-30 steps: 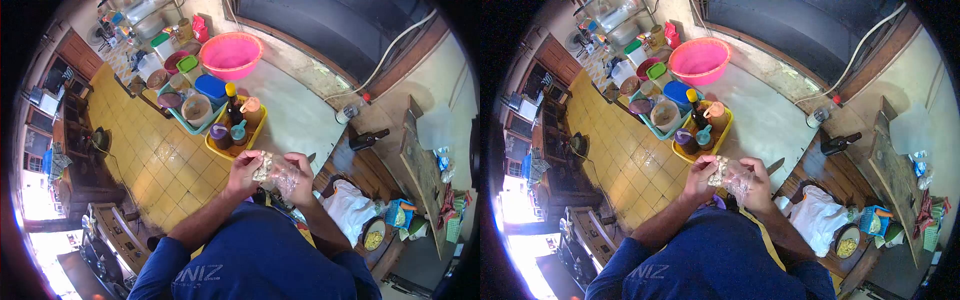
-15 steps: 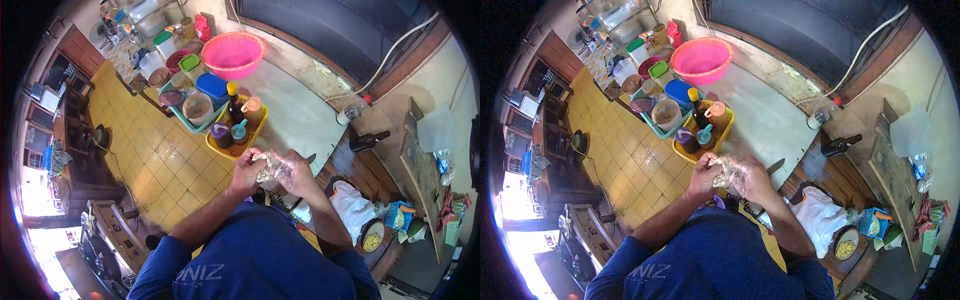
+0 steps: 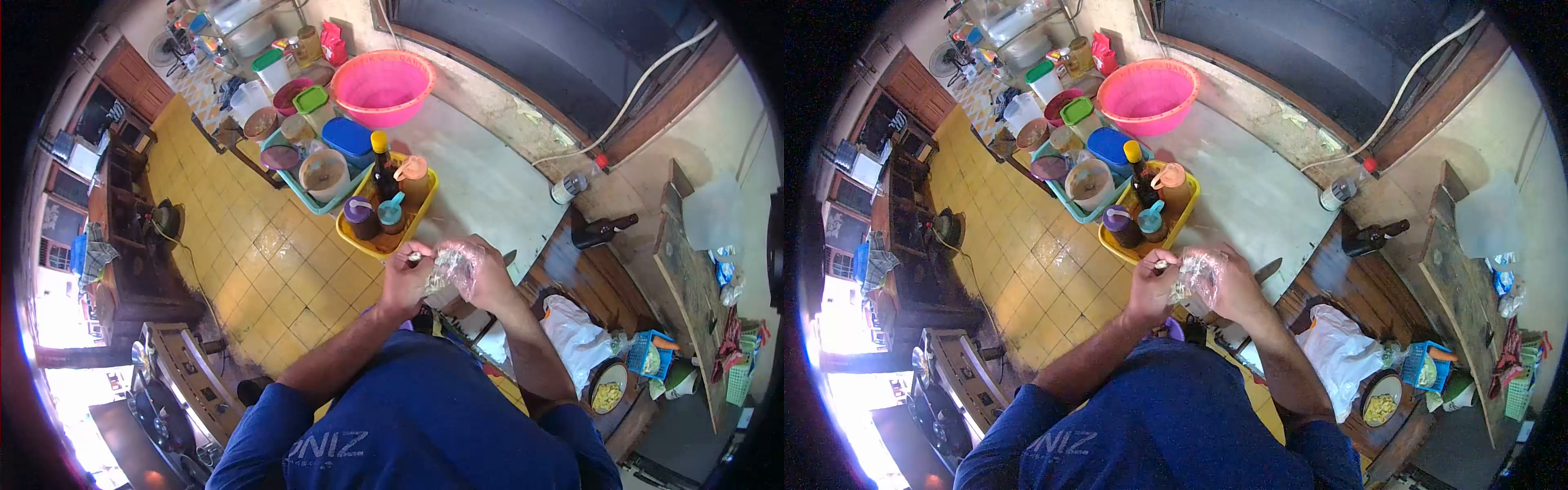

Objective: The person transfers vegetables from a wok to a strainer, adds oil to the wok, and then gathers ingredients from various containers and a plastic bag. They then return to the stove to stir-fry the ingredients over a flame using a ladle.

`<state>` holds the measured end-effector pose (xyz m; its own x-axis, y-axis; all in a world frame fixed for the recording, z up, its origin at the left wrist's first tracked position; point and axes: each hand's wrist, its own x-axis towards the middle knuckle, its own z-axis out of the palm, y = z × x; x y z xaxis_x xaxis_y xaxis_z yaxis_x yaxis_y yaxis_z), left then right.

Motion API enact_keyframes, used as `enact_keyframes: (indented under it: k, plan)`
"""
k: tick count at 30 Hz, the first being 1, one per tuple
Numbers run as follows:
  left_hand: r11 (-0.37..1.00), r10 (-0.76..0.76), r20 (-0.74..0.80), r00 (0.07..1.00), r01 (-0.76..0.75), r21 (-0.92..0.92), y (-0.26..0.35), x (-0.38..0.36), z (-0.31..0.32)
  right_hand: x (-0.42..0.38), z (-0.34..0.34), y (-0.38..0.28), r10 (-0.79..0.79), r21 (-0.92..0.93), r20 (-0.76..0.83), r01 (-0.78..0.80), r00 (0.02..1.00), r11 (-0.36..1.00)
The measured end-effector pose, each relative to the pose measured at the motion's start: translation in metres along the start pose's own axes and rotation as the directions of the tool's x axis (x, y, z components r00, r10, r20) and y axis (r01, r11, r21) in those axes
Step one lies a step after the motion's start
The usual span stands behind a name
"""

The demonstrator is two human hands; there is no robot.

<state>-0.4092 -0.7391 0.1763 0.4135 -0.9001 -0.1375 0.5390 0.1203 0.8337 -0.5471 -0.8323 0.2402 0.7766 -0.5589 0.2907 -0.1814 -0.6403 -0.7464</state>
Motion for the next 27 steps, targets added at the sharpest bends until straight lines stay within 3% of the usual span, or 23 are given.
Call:
enact_keyframes:
  k: [2, 4, 8, 12, 14, 17, 18, 19, 20, 22, 23, 25, 27]
  plan:
    - [0.997, 0.050, 0.011, 0.999, -0.050, 0.054, 0.003, 0.001, 0.004, 0.000, 0.000, 0.004, 0.062, -0.028, 0.055, -0.061, 0.997, 0.998]
    - [0.993, -0.074, -0.076, 0.994, 0.067, -0.093, 0.008, 0.003, 0.013, 0.001, -0.003, 0.002, 0.046, -0.010, 0.048, -0.046, 0.998, 0.999]
    - [0.980, -0.156, -0.101, 0.983, 0.141, -0.140, 0.002, 0.006, 0.018, 0.002, -0.002, 0.006, 0.077, -0.012, 0.088, -0.076, 0.993, 0.997]
    - [0.992, -0.124, -0.053, 0.991, 0.125, 0.005, -0.018, 0.013, 0.000, -0.004, 0.005, 0.027, 0.151, 0.000, 0.071, -0.151, 0.986, 0.988]
    - [0.993, -0.105, -0.028, 0.994, 0.106, 0.046, -0.024, 0.015, -0.002, -0.004, 0.007, 0.029, 0.051, 0.078, -0.001, -0.051, 0.999, 0.996]
    - [0.987, -0.144, -0.042, 0.989, 0.141, -0.073, -0.017, 0.015, 0.011, -0.004, 0.000, 0.034, 0.061, 0.038, 0.056, -0.064, 0.997, 0.997]
    - [0.966, -0.170, -0.012, 0.985, 0.164, -0.200, -0.009, 0.012, 0.015, -0.007, 0.001, 0.039, 0.065, 0.039, 0.055, -0.067, 0.996, 0.997]
    - [0.927, -0.191, 0.021, 0.981, 0.187, -0.324, -0.004, 0.011, 0.019, -0.012, 0.003, 0.047, 0.154, 0.154, 0.007, -0.154, 0.988, 0.976]
    - [0.927, -0.193, 0.020, 0.981, 0.189, -0.324, 0.000, 0.010, 0.022, -0.016, 0.005, 0.051, 0.246, 0.270, -0.030, -0.229, 0.969, 0.935]
    - [0.958, -0.246, 0.027, 0.969, 0.248, -0.146, 0.004, 0.008, 0.026, -0.020, 0.004, 0.051, 0.282, 0.365, -0.033, -0.251, 0.959, 0.897]
    - [0.957, -0.250, 0.024, 0.968, 0.251, -0.145, -0.003, 0.009, 0.024, -0.021, 0.003, 0.050, 0.314, 0.454, -0.034, -0.265, 0.949, 0.851]
    - [0.995, -0.100, 0.054, 0.994, 0.102, -0.025, -0.013, 0.013, 0.022, -0.019, -0.001, 0.049, 0.284, 0.493, 0.012, -0.253, 0.959, 0.832]
    - [0.991, -0.135, 0.044, 0.990, 0.134, 0.014, -0.011, 0.016, 0.021, -0.021, -0.002, 0.054, 0.252, 0.531, 0.056, -0.242, 0.966, 0.812]
